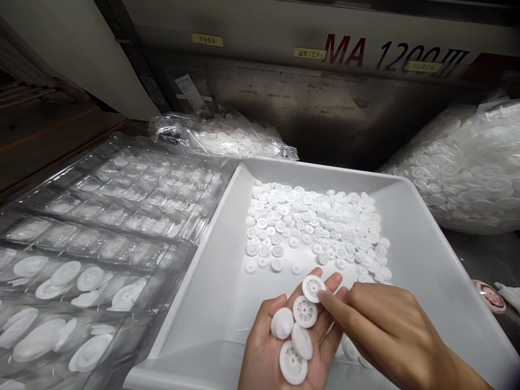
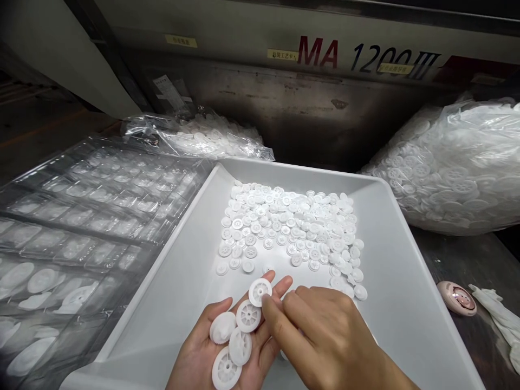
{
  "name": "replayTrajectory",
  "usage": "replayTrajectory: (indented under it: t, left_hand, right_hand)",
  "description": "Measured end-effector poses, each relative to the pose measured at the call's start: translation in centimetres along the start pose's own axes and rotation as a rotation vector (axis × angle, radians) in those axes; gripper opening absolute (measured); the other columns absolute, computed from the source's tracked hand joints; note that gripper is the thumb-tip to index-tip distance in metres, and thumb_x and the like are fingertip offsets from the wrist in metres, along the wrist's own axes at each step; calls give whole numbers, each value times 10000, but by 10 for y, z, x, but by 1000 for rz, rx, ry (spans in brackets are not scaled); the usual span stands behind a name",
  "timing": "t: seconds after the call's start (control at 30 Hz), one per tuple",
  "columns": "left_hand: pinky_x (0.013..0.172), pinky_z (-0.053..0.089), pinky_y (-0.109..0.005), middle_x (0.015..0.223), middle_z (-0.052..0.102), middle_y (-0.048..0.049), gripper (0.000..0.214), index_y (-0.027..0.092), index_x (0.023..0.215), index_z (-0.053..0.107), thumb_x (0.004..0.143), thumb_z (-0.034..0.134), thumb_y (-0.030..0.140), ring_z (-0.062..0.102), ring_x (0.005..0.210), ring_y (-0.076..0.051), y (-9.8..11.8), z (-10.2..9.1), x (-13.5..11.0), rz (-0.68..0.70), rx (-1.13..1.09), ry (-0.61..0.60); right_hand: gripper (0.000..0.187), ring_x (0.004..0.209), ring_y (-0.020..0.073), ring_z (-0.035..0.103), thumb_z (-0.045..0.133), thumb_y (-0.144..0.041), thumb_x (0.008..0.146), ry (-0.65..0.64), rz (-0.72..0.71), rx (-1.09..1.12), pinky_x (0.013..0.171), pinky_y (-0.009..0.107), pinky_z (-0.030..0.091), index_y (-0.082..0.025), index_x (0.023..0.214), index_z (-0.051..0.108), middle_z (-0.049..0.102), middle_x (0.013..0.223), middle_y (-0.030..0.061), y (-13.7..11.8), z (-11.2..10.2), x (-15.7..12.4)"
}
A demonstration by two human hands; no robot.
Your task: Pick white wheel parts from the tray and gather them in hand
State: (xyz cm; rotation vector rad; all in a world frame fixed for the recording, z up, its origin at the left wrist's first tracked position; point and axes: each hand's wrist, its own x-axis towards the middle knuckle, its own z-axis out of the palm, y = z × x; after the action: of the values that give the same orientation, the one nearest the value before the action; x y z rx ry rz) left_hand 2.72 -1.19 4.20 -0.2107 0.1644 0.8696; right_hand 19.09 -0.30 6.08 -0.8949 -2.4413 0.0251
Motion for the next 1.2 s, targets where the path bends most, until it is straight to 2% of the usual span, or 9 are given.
replayTrajectory:
  t: [0.2,0.37,0.57,0.73,0.97,1.1,1.2]
  left_hand:
    - [1130,157,-336,1349,486,-102,443,110,1249,492,856,367,270,327,1319,-224,1,3,0,-18,20,-52]
    - [1131,139,-338,1344,494,-100,443,124,1246,498,861,339,273,325,1321,-222,1,1,0,-14,26,-64]
    - [1128,139,-399,1379,438,-149,507,85,1305,395,847,351,298,342,1311,-256,-1,-2,-2,25,23,26]
    - [1123,161,-382,1369,453,-132,496,102,1290,419,845,350,309,337,1310,-261,-1,-4,-1,33,27,34]
    - [1117,180,-339,1381,441,-115,492,126,1298,413,851,349,320,331,1314,-235,2,-4,-2,7,7,64]
    - [1120,153,-345,1378,440,-104,482,129,1292,417,857,333,320,329,1315,-237,3,-4,-3,11,15,19]
    - [1110,157,-325,1406,403,-78,491,148,1319,375,859,339,317,309,1328,-221,5,-6,-4,-19,44,-26]
  right_hand:
    - [243,502,124,388,398,-46,862,1,-53,-62,437,276,260,4,1010,585,437,551,-3,-1,-7,4]
    - [255,490,127,391,383,-74,867,9,-56,-82,430,282,258,0,1004,585,429,555,-1,-1,-9,3]
    - [260,501,125,352,394,-59,873,-51,1,-53,443,289,230,-21,1050,579,403,587,-8,2,-6,0]
    - [229,508,115,347,469,-37,860,-20,64,-9,450,280,232,-58,1060,579,389,585,-25,4,-2,-3]
    - [122,488,90,431,555,-71,832,69,271,135,449,241,328,-148,919,590,457,579,-29,4,-6,0]
    - [107,489,100,473,593,-76,807,116,269,156,445,246,355,-162,870,583,529,569,-17,0,-11,6]
    - [96,478,105,482,613,-83,794,56,250,197,449,265,370,-163,844,601,550,559,-17,-7,-12,7]
